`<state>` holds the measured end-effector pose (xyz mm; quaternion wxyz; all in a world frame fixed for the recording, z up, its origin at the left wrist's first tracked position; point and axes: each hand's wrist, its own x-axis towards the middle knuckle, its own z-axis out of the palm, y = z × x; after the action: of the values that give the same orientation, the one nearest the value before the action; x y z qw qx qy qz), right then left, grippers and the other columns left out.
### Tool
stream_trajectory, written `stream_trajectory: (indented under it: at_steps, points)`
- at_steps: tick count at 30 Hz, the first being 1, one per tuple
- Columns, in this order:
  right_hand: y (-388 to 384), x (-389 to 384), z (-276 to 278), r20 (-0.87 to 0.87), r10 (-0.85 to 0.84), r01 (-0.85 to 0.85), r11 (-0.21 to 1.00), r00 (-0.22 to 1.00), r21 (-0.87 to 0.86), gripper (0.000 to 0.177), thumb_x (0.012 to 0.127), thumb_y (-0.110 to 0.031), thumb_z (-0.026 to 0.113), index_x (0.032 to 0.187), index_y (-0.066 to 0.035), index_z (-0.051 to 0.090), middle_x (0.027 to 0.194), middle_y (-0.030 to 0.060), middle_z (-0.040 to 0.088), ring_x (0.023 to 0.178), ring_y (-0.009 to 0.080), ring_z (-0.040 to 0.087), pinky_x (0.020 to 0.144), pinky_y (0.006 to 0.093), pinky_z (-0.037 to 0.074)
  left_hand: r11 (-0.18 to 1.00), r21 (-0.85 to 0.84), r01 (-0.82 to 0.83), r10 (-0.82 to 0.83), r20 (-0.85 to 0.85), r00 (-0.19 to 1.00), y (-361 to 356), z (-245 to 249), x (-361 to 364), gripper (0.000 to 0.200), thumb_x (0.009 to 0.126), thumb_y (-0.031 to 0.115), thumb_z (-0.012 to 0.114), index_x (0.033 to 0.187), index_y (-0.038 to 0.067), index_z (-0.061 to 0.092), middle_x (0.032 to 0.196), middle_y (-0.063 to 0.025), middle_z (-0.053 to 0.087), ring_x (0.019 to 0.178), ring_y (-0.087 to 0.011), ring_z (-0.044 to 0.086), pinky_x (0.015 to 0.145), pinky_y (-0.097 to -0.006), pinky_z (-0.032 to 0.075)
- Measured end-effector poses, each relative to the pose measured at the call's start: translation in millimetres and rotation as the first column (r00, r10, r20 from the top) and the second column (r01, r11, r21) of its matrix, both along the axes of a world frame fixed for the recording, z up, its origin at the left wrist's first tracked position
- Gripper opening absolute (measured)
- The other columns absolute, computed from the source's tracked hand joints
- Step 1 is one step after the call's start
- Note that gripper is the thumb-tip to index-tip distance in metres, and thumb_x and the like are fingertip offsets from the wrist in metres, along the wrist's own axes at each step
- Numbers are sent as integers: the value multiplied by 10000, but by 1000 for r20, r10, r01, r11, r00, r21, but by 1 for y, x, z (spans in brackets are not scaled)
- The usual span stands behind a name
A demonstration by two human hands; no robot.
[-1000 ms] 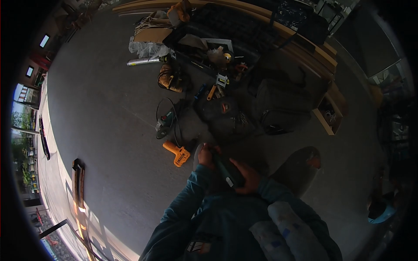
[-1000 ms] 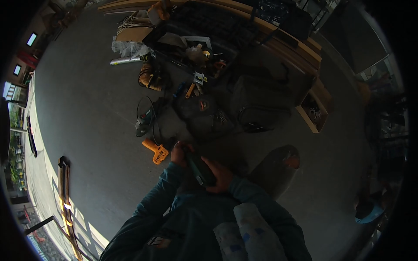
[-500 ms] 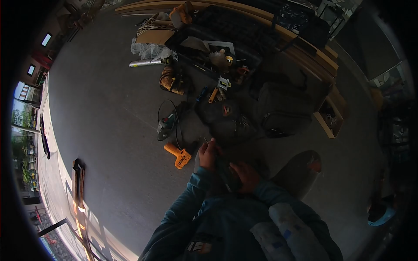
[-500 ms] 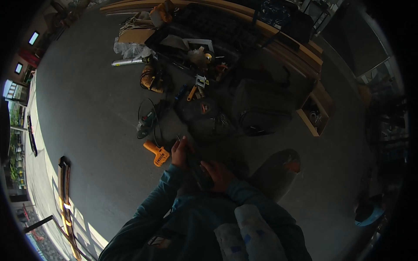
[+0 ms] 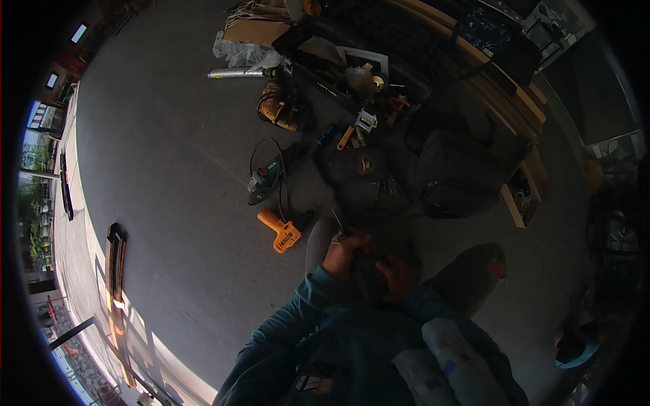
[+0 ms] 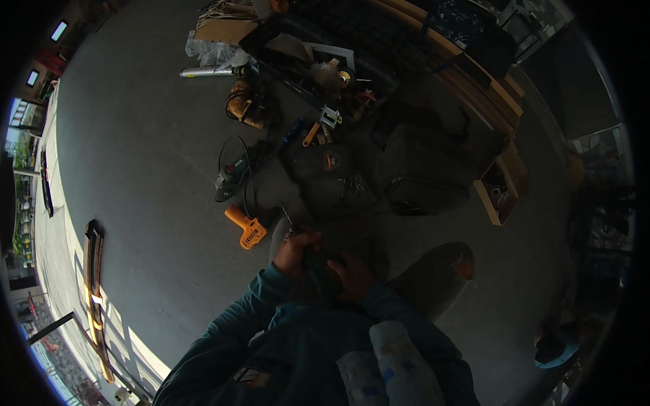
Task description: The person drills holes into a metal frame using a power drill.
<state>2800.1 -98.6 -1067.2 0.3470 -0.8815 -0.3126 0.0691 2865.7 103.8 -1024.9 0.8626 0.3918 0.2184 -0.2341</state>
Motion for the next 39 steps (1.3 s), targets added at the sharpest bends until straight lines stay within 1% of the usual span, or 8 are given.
stream_trajectory:
  at_steps: [7, 12, 16, 19, 25, 27, 31, 39]
  points:
    - [1, 3, 6, -186, -77, 136, 935, 979, 328, 951, 562, -385, 827, 1322, -41, 371, 1291, 277, 422, 1184, 446, 453, 1005, 472, 382, 980, -178, -93, 94, -7, 996, -4, 53, 14, 270, 963, 280, 475, 871, 36, 546, 724, -71, 570, 760, -215, 617, 710, -338, 492]
    - [0, 19, 41, -101, -15, 44, 954, 995, 296, 931, 606, -361, 822, 1342, -36, 353, 1234, 264, 479, 1088, 427, 522, 939, 443, 438, 979, 83, -187, 162, 239, 957, 4, 30, 25, 369, 1009, 355, 353, 896, 51, 529, 780, -82, 580, 797, -204, 607, 710, -330, 478]
    - [-1, 26, 50, -27, 42, -37, 982, 999, 183, 937, 616, -381, 815, 1350, -28, 351, 1277, 271, 445, 1139, 416, 507, 951, 425, 436, 933, 150, -327, 312, 118, 943, 1, 42, 26, 362, 1005, 359, 364, 896, 54, 526, 791, -86, 581, 814, -211, 602, 721, -339, 474]
    - [-2, 25, 42, -57, 18, 5, 929, 998, 371, 937, 621, -406, 806, 1350, -28, 355, 1304, 273, 420, 1181, 420, 481, 974, 452, 413, 923, -141, -358, 381, 212, 900, 2, 52, 23, 338, 996, 353, 394, 896, 57, 525, 753, -67, 570, 782, -215, 591, 746, -356, 479]
    - [-3, 26, 43, -29, 116, -88, 876, 993, 475, 916, 624, -318, 804, 1345, -9, 332, 1297, 271, 420, 1192, 439, 448, 1018, 497, 356, 939, -342, 22, 148, 464, 874, 11, 44, 23, 290, 932, 329, 563, 980, 44, 529, 748, -40, 563, 751, -197, 606, 709, -336, 489]
    - [-2, 18, 34, -64, 80, -41, 882, 995, 469, 913, 626, -308, 805, 1344, -2, 331, 1289, 272, 425, 1183, 441, 452, 1017, 492, 358, 985, 83, -154, 137, 191, 972, -1, 64, 22, 257, 967, 306, 496, 1004, 51, 502, 719, -46, 539, 702, -199, 600, 694, -338, 504]
    - [-5, 18, 30, -86, 20, 16, 916, 996, 401, 948, 598, -353, 831, 1349, -56, 334, 1337, 263, 391, 1246, 407, 419, 1037, 457, 348, 884, 353, -307, 184, 342, 922, -10, 82, 28, 250, 992, 287, 446, 919, 53, 497, 697, -50, 529, 636, -179, 579, 641, -301, 494]
    - [3, 40, 76, -70, 74, -40, 916, 995, 398, 909, 638, -292, 792, 1358, 9, 326, 1289, 254, 435, 1172, 403, 474, 1002, 449, 382, 884, -19, -468, 460, 218, 861, 5, 67, 43, 339, 1017, 322, 383, 858, 59, 527, 725, -75, 592, 685, -175, 584, 691, -293, 473]
